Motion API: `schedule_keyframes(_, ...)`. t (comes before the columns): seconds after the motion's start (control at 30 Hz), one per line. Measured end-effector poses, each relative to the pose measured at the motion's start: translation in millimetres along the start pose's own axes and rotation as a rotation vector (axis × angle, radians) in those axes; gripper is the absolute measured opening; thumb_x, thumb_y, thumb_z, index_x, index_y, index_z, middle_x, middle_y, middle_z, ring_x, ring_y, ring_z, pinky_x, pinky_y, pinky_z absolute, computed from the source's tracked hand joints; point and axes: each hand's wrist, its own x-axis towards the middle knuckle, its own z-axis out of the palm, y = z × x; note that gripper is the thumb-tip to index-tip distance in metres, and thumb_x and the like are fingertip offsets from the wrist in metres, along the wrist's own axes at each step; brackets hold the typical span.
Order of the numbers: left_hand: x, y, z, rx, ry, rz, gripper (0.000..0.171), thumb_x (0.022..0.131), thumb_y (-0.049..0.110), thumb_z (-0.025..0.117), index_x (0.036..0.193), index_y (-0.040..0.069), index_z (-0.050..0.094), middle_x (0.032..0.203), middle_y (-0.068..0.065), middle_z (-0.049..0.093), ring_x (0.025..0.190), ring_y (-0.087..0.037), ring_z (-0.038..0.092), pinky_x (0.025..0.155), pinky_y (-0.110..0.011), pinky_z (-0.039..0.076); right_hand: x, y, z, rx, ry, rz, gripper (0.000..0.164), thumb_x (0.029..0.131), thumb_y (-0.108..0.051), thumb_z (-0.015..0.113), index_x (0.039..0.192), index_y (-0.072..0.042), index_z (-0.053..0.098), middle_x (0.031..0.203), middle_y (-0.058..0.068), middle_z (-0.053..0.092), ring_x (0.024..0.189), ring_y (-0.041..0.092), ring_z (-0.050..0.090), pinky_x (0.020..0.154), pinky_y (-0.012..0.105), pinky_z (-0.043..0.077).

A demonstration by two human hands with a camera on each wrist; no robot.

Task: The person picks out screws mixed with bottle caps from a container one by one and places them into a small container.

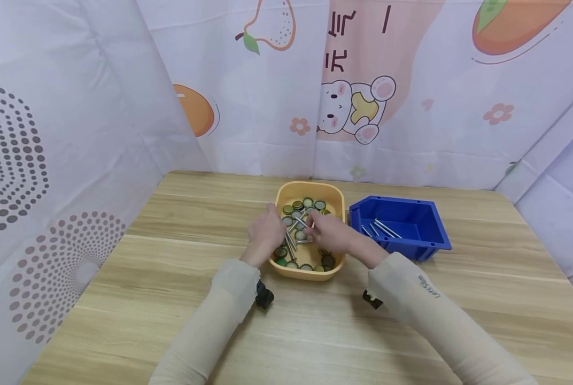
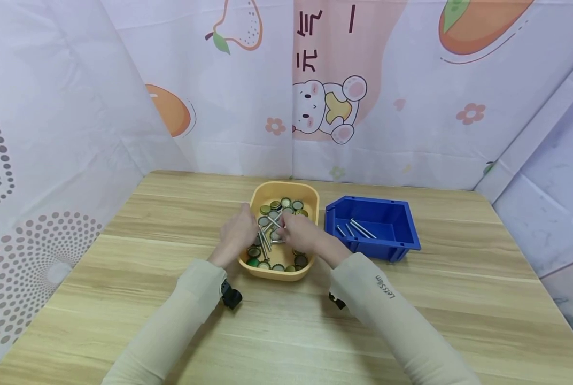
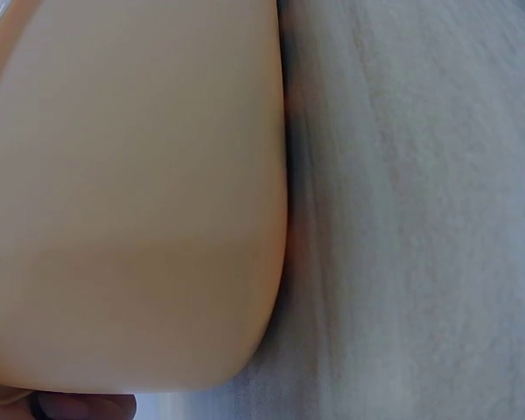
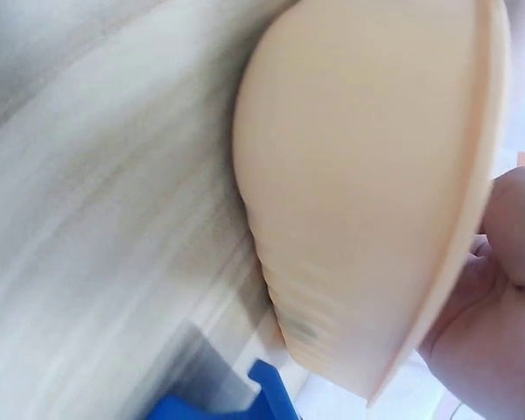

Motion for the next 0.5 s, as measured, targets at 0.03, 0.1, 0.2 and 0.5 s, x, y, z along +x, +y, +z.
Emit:
schedule_keyframes(0.03, 0.1, 0.1, 0.1, 0.000, -0.003, 0.000, 0.026, 0.098, 0.023, 0.050, 0.119, 0.007, 0.048, 0.079, -0.010, 0.060, 0.068, -0.025, 0.059, 0.056, -0.036, 0.043, -1, 1, -2, 0.015, 0.002, -0.005, 0.014, 0.101, -0.017, 0.054, 0.105, -0.004, 0.052, 0.078, 0.005, 0.065, 0.068, 0.013, 0.059, 0.063, 0.026, 0.047)
schedule_keyframes(0.1, 0.2, 0.3, -0.1, 0.004, -0.007, 0.000, 0.027, 0.098, 0.023, 0.050, 0.119, 0.007, 0.047, 0.079, -0.009, 0.059, 0.067, -0.025, 0.058, 0.055, -0.035, 0.042, -1, 2, -6, 0.030, 0.010, -0.024, 0.012, 0.102, -0.016, 0.052, 0.105, -0.004, 0.052, 0.078, 0.005, 0.065, 0.069, 0.013, 0.059, 0.065, 0.028, 0.048)
schedule_keyframes(0.2, 0.3, 0.4, -0.2, 0.007, -0.014, -0.003, 0.026, 0.098, 0.022, 0.050, 0.119, 0.007, 0.047, 0.077, -0.009, 0.059, 0.065, -0.024, 0.058, 0.053, -0.034, 0.042, -3, 3, -12, 0.037, 0.021, -0.035, 0.013, 0.103, -0.017, 0.051, 0.105, -0.005, 0.052, 0.079, 0.007, 0.066, 0.068, 0.014, 0.059, 0.064, 0.028, 0.048)
schedule_keyframes(0.5, 0.8, -0.5, 0.0, 0.007, -0.014, -0.005, 0.024, 0.098, 0.022, 0.050, 0.117, 0.008, 0.047, 0.077, -0.009, 0.059, 0.066, -0.024, 0.058, 0.053, -0.035, 0.041, -9, 7, -24, 0.114, -0.004, -0.018, 0.017, 0.104, -0.023, 0.048, 0.108, -0.007, 0.053, 0.084, 0.010, 0.067, 0.066, 0.017, 0.059, 0.061, 0.029, 0.048)
